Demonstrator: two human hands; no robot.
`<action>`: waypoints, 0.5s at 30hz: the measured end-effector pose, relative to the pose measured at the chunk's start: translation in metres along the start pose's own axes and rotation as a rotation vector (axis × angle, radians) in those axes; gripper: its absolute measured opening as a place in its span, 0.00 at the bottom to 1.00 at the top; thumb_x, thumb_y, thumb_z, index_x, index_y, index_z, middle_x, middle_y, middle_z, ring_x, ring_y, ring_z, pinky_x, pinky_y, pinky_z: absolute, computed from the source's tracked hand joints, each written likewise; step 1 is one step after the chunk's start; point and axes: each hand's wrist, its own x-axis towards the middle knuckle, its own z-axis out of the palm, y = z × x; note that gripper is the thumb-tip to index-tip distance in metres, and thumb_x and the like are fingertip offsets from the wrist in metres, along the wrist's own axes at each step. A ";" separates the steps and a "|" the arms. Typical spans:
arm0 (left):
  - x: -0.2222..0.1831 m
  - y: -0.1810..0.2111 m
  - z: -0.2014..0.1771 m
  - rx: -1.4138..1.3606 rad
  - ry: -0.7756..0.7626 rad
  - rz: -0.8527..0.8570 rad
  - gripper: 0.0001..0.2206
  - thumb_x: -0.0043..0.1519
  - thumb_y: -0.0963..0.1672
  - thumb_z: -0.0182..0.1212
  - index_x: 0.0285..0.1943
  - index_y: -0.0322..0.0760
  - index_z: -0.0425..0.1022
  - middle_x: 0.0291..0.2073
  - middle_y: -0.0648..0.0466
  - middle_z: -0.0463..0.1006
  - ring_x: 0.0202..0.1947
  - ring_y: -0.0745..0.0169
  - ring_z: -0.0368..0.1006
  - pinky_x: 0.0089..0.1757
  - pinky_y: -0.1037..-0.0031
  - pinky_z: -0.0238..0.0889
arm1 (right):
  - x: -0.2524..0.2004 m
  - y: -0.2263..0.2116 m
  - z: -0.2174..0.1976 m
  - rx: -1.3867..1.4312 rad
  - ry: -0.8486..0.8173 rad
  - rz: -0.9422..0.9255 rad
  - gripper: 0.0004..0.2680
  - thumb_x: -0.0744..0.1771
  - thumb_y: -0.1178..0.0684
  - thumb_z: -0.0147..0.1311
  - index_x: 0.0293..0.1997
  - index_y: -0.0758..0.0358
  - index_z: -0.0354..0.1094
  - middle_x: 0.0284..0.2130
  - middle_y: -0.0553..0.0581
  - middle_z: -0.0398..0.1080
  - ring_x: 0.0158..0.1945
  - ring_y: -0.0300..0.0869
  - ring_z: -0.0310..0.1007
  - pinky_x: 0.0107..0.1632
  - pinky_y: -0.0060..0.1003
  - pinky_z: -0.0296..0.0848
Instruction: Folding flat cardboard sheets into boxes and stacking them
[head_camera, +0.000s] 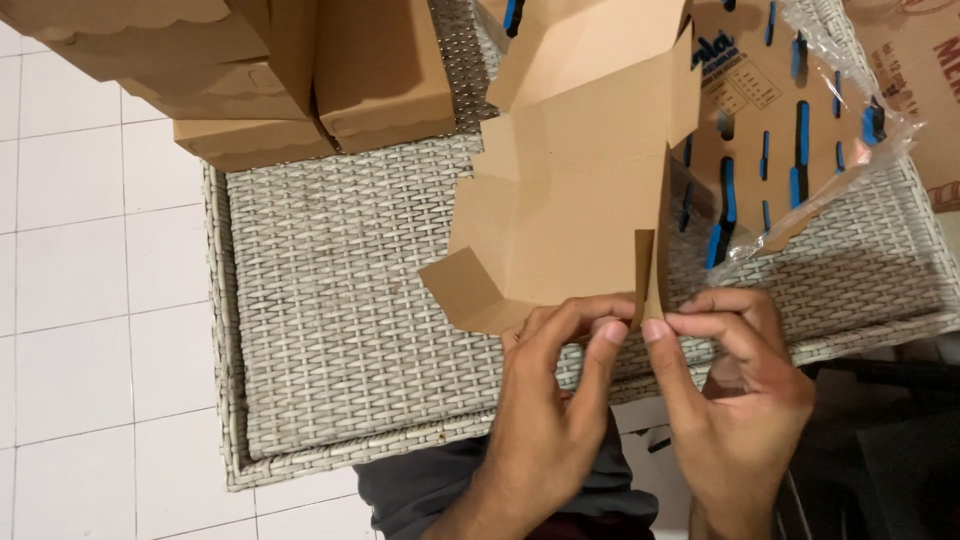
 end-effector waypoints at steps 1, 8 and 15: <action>0.000 0.001 0.000 0.007 0.003 -0.005 0.08 0.67 0.47 0.55 0.50 0.48 0.78 0.42 0.63 0.82 0.45 0.67 0.77 0.54 0.71 0.55 | 0.000 -0.002 0.000 -0.025 0.003 -0.003 0.02 0.69 0.65 0.59 0.38 0.72 0.71 0.39 0.62 0.67 0.47 0.46 0.69 0.51 0.36 0.66; 0.000 -0.005 0.006 0.067 0.004 0.012 0.10 0.66 0.48 0.55 0.52 0.49 0.77 0.40 0.62 0.84 0.46 0.64 0.75 0.53 0.69 0.53 | 0.001 0.002 0.002 -0.196 0.000 -0.105 0.03 0.68 0.62 0.61 0.37 0.69 0.74 0.39 0.60 0.67 0.47 0.48 0.68 0.56 0.39 0.64; 0.004 -0.003 0.006 0.099 0.021 -0.024 0.11 0.64 0.51 0.56 0.50 0.51 0.80 0.41 0.65 0.83 0.48 0.66 0.72 0.53 0.68 0.50 | -0.005 0.006 0.001 -0.251 0.001 -0.169 0.06 0.69 0.60 0.54 0.43 0.68 0.78 0.44 0.60 0.71 0.48 0.49 0.67 0.52 0.41 0.65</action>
